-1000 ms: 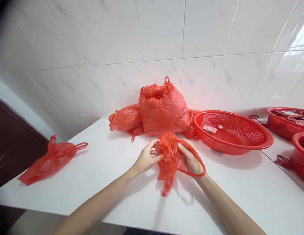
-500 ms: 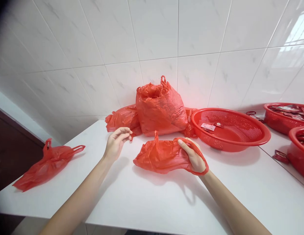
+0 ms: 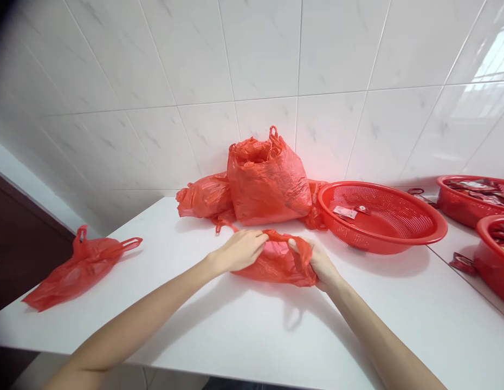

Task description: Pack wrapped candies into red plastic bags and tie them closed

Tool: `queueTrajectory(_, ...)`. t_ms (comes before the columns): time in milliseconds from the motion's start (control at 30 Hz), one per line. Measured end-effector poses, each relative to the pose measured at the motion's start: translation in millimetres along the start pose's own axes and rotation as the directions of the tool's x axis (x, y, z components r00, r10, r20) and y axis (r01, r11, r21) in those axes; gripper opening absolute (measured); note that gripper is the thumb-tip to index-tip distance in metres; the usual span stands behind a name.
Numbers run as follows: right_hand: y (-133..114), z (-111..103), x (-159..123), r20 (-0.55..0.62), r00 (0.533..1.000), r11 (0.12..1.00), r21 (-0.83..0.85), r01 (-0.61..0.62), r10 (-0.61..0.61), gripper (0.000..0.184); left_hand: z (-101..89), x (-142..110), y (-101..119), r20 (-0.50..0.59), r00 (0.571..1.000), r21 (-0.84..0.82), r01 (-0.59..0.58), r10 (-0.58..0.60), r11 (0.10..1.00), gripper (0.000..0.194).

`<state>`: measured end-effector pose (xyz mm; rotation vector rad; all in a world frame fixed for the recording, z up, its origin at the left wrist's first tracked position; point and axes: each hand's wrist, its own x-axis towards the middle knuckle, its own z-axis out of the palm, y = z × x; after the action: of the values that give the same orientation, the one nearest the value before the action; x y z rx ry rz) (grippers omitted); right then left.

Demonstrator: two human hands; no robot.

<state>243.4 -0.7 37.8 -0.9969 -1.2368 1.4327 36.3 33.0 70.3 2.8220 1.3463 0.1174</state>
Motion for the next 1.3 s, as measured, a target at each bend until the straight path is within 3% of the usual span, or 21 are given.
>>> queueTrajectory(133,2,-4,2,0.101,0.979,0.982,0.056,-0.183,0.177,0.038,-15.1,-6,-24,0.036,0.986,0.145,0.155,-0.162,0.977,0.025)
queueTrajectory(167,3,-6,3,0.090,0.980,0.982,0.056,-0.182,0.177,0.038,-17.1,-8,-28,0.041,0.982,0.173,0.173,-0.183,0.970,0.035)
queueTrajectory(267,1,-17,7,0.023,0.994,0.994,0.025,-0.108,0.107,0.037,-19.1,-17,-34,0.092,0.973,0.187,0.190,-0.210,0.964,0.078)
queueTrajectory(367,-11,-32,8,-0.103,0.993,0.989,-0.139,0.049,-0.063,0.030,-17.4,-24,-36,0.194,0.960,0.155,0.175,-0.204,0.972,0.088)
queueTrajectory(433,-24,-36,2,-0.240,0.923,0.932,-0.281,0.230,-0.300,0.024,-15.8,-26,-34,0.240,0.953,0.122,0.159,-0.184,0.980,0.088)
queueTrajectory(500,-38,-30,-8,-0.301,0.770,0.800,-0.435,0.414,-0.562,0.015,-14.3,-26,-30,0.244,0.955,0.092,0.150,-0.169,0.984,0.083)
queueTrajectory(533,-44,-23,-13,-0.248,0.716,0.717,-0.505,0.480,-0.653,0.011,-13.4,-24,-27,0.237,0.957,0.086,0.149,-0.165,0.985,0.078)
queueTrajectory(567,-48,-14,-17,-0.129,0.702,0.635,-0.560,0.532,-0.701,0.011,-12.2,-22,-25,0.226,0.960,0.083,0.148,-0.164,0.985,0.071)
queueTrajectory(633,-48,8,-19,0.245,0.757,0.500,-0.623,0.601,-0.605,0.020,-7.9,-17,-21,0.197,0.966,0.074,0.158,-0.170,0.985,0.053)
queueTrajectory(667,-44,19,-16,0.427,0.782,0.437,-0.658,0.614,-0.455,0.025,-4.8,-14,-19,0.179,0.968,0.069,0.166,-0.176,0.984,0.043)
queueTrajectory(700,-39,28,-10,0.538,0.798,0.350,-0.717,0.602,-0.271,0.029,-1.0,-12,-19,0.159,0.971,0.064,0.173,-0.181,0.983,0.034)
queueTrajectory(733,-31,36,-3,0.572,0.813,0.226,-0.782,0.581,-0.108,0.031,3.1,-10,-19,0.135,0.973,0.063,0.180,-0.188,0.982,0.026)
queueTrajectory(800,-15,44,14,0.428,0.897,-0.071,-0.897,0.437,0.107,0.032,11.1,-8,-21,0.078,0.977,0.081,0.194,-0.201,0.978,0.020)
queueTrajectory(867,-3,42,27,0.323,0.934,-0.160,-0.925,0.346,0.153,0.032,15.8,-8,-27,0.014,0.975,0.117,0.217,-0.220,0.969,0.021)
queueTrajectory(1000,-3,27,30,0.258,0.943,-0.124,-0.950,0.287,0.209,0.024,10.3,-14,-47,-0.063,0.965,0.135,0.259,-0.253,0.956,0.006)
queueTrajectory(1100,-20,19,21,0.249,0.937,-0.052,-0.962,0.269,0.244,0.029,-2.0,-22,-58,-0.039,0.967,0.124,0.255,-0.253,0.959,0.016)
queueTrajectory(1200,-33,17,14,0.277,0.917,0.115,-0.960,0.254,0.286,0.025,-13.7,-30,-56,0.008,0.978,0.125,0.205,-0.208,0.971,0.022)
queueTrajectory(1300,-35,17,14,0.318,0.913,0.284,-0.928,0.243,0.256,0.039,-19.4,-37,-40,-0.057,0.991,0.108,0.128,-0.122,0.986,0.023)
